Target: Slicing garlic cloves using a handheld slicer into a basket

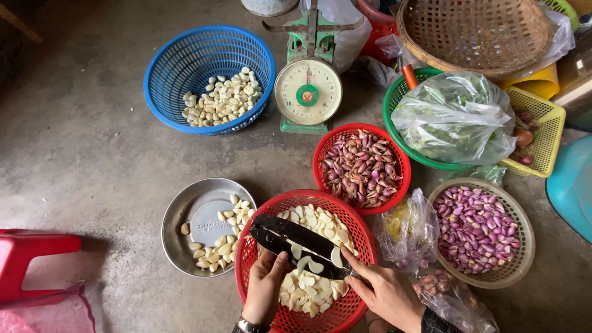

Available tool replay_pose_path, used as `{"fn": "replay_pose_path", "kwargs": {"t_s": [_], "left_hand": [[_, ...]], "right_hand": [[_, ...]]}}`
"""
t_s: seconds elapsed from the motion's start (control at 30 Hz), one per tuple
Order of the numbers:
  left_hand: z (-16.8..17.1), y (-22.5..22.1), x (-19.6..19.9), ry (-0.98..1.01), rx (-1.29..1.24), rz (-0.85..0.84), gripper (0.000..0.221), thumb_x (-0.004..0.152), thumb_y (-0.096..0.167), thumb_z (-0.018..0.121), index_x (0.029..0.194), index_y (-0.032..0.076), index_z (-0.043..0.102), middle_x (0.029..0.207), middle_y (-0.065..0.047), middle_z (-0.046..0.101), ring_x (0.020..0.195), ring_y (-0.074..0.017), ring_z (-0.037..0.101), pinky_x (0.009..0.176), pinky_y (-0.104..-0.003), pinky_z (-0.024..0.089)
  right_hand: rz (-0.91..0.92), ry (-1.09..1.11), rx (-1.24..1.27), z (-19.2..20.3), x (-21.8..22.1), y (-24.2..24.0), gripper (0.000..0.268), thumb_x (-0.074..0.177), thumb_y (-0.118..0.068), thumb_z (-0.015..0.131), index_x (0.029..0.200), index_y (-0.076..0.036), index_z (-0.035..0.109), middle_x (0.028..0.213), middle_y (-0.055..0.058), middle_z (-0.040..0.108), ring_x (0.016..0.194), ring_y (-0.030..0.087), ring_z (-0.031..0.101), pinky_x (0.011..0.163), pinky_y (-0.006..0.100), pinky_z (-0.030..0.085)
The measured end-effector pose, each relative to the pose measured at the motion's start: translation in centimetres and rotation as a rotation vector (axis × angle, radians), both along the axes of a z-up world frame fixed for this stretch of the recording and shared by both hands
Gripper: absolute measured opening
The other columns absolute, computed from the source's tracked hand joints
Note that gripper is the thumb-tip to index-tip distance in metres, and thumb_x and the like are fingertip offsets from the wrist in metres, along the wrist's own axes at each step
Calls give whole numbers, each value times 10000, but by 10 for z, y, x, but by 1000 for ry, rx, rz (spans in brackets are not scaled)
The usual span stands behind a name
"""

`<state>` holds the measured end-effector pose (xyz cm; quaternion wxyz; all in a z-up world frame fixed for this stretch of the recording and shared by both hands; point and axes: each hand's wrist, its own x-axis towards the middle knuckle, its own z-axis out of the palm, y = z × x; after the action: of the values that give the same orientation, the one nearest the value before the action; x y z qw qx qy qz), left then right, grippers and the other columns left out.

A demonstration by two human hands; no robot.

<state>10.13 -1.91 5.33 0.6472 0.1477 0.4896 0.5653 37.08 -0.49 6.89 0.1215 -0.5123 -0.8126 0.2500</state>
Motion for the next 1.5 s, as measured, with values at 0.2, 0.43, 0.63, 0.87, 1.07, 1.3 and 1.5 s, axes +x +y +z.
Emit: {"fn": "replay_pose_path", "kwargs": {"t_s": [0.2,0.43,0.63,0.87,1.07,1.3,1.5], "left_hand": [[16,2,-1,291,-53,-131,385,971,194,579,1268,-31,676,1164,-169,806,1004,-263,778,853,-382,667],[41,18,-11,-133,-231,47,321,959,170,610,1198,-43,635,1183,-231,747,1044,-331,702,972,-440,549],[14,9,-9,-12,-126,52,378,952,71,600,1311,-47,606,1277,-222,730,1108,-304,698,1000,-404,564],[-19,7,-37,995,200,-607,714,1000,584,285,802,120,789,994,-40,841,876,-211,799,772,-332,606],[-120,73,-159,1260,-12,-26,218,1006,289,613,1090,117,717,988,-55,805,826,-167,765,746,-308,627],[-247,126,-207,1520,-303,-93,238,936,303,660,1112,213,793,992,-151,715,861,-365,700,887,-465,547],[-176,99,-171,1414,-120,-71,130,955,149,707,1059,83,666,991,-56,766,823,-174,742,715,-294,646]], "right_hand": [[2,-18,9,1,0,2,613,963,-400,637,1541,-332,448,637,-31,658,484,183,604,482,413,475],[50,-48,5,-4,1,-2,632,964,-409,642,1552,-316,431,612,-23,630,474,193,596,469,419,462],[69,-50,68,-9,3,1,644,979,-393,640,1567,-296,397,559,-37,560,421,131,489,429,359,446],[131,-114,544,-20,17,8,627,897,-327,745,1486,-315,531,710,-32,451,572,195,475,612,384,449],[178,-273,531,-35,31,9,605,909,-314,663,1487,-401,508,702,-11,432,572,231,526,608,409,458],[-59,-62,34,-24,12,16,699,908,-333,741,1539,-439,457,696,-36,461,553,143,517,568,380,475],[-201,3,-459,14,-13,24,642,972,-411,638,1584,-410,442,533,-37,290,422,107,275,443,309,233]]}}
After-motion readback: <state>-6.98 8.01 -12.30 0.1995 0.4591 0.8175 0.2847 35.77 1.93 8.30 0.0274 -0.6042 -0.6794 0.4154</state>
